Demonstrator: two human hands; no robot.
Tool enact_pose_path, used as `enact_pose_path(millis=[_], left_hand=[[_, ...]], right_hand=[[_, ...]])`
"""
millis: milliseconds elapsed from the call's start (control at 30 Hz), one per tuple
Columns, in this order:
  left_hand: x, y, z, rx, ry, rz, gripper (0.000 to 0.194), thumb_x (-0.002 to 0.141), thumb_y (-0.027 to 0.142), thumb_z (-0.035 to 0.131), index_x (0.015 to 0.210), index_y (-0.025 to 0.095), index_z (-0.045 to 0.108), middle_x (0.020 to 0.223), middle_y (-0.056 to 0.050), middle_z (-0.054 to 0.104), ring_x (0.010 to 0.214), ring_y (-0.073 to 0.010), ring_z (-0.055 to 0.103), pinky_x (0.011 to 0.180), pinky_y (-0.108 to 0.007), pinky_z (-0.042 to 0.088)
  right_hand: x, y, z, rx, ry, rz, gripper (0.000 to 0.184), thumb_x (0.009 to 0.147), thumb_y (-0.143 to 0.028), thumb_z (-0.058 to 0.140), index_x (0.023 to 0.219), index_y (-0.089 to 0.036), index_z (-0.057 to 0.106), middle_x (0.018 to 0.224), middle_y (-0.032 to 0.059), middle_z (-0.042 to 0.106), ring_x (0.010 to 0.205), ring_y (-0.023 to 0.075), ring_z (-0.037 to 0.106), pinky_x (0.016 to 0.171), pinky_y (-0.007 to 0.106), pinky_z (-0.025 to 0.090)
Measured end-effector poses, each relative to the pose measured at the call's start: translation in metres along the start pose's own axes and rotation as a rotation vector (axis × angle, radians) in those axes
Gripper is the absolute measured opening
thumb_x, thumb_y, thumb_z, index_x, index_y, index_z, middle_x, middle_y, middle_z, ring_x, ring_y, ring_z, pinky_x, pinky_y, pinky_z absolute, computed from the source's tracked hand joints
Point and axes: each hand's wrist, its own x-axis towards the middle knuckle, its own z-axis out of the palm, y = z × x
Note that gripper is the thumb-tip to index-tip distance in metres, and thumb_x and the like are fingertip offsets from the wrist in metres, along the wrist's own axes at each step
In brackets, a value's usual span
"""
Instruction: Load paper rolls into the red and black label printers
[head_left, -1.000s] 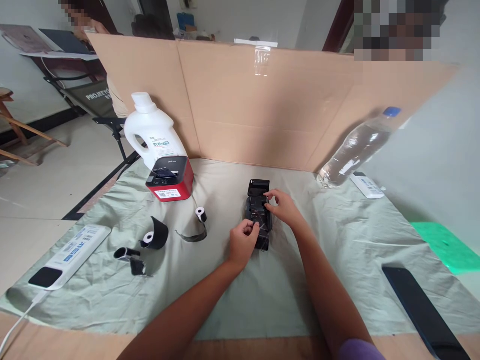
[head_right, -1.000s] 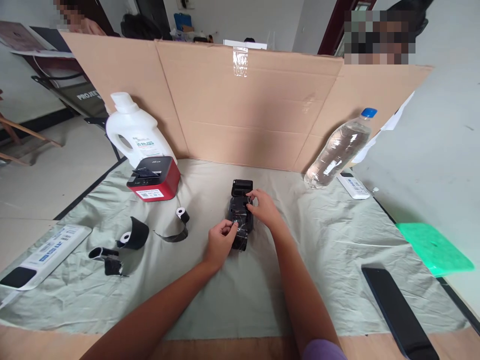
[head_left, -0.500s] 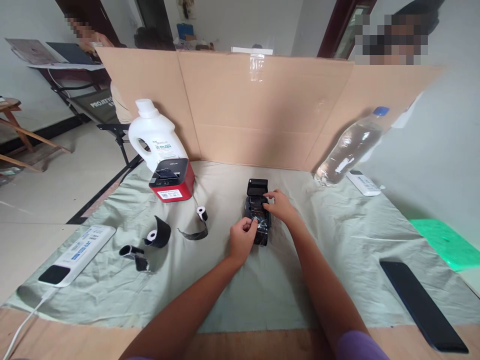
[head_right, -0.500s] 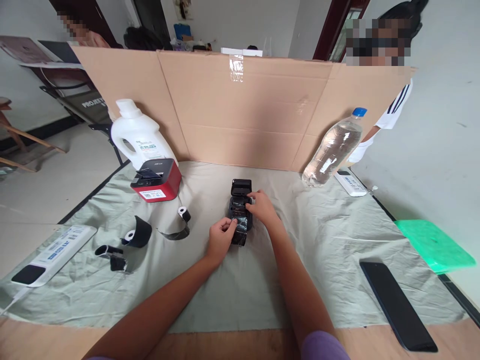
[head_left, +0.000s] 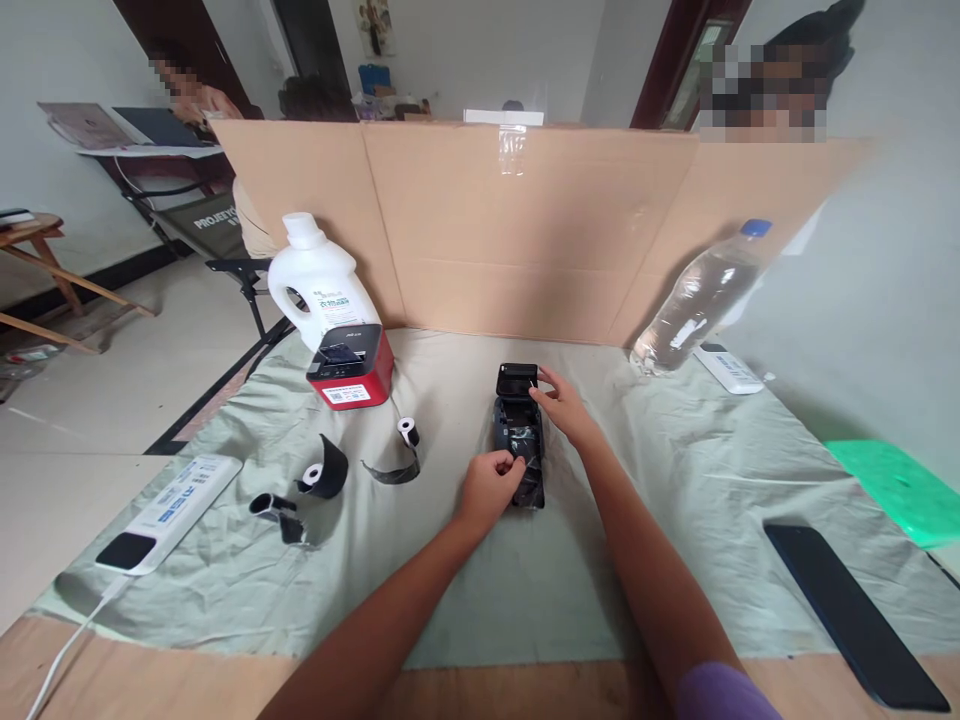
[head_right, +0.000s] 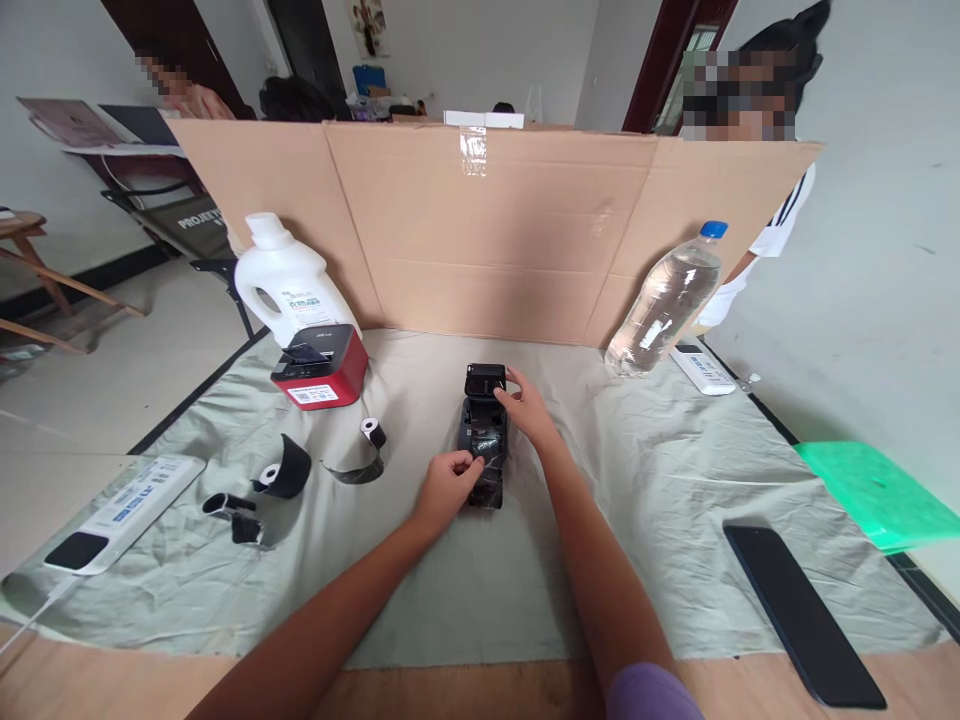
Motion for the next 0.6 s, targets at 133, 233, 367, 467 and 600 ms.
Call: enact_pose_path(millis=[133, 233, 367, 467, 600], left_hand=[[0.002, -0.002, -0.003, -0.014, -0.023, -0.026, 0.040, 0.077, 0.038, 0.058, 0.051, 0.020, 0.034, 0.052, 0.005, 0.030, 0.053, -0.0099, 0.029, 0.052, -0.024, 0.020], [0.004, -0.005, -0.006, -0.036, -0.048, -0.053, 0.038, 0.075, 0.038, 0.058, 0.051, 0.020, 0.034, 0.051, 0.005, 0.030, 0.051, -0.0098, 0.029, 0.051, -0.024, 0.020], [0.005, -0.006, -0.009, -0.022, -0.084, -0.064, 0.040, 0.076, 0.038, 0.057, 0.050, 0.021, 0.031, 0.049, 0.005, 0.029, 0.049, -0.0097, 0.028, 0.050, -0.024, 0.019], [0.004, -0.005, -0.009, -0.017, -0.082, -0.058, 0.042, 0.078, 0.038, 0.057, 0.051, 0.021, 0.030, 0.049, 0.005, 0.028, 0.049, -0.0096, 0.027, 0.050, -0.024, 0.019], [0.001, -0.003, -0.008, -0.015, -0.067, -0.048, 0.043, 0.077, 0.037, 0.060, 0.051, 0.020, 0.031, 0.049, 0.005, 0.028, 0.051, -0.0091, 0.025, 0.051, -0.024, 0.018]], right_hand=[[-0.005, -0.010, -0.009, -0.029, -0.007, -0.037, 0.053, 0.084, -0.044, 0.062, 0.133, -0.023, 0.060, 0.123, 0.0074, 0.066, 0.073, 0.0136, 0.056, 0.080, 0.036, 0.053], [-0.009, -0.020, -0.016, -0.102, -0.137, -0.058, 0.033, 0.084, -0.038, 0.062, 0.111, -0.022, 0.071, 0.107, 0.0049, 0.070, 0.078, 0.0153, 0.058, 0.083, 0.035, 0.051], [-0.012, -0.022, -0.016, -0.232, -0.247, -0.075, 0.031, 0.077, -0.023, 0.066, 0.107, -0.024, 0.073, 0.113, 0.0056, 0.064, 0.079, 0.0141, 0.058, 0.086, 0.036, 0.051], [-0.011, -0.016, -0.010, -0.238, -0.237, -0.027, 0.041, 0.074, -0.021, 0.069, 0.115, -0.025, 0.071, 0.121, 0.0076, 0.062, 0.083, 0.0149, 0.058, 0.089, 0.037, 0.051], [-0.009, -0.006, -0.004, -0.191, -0.268, 0.114, 0.047, 0.074, -0.023, 0.072, 0.121, -0.026, 0.068, 0.122, 0.0077, 0.063, 0.089, 0.0179, 0.060, 0.089, 0.038, 0.051]])
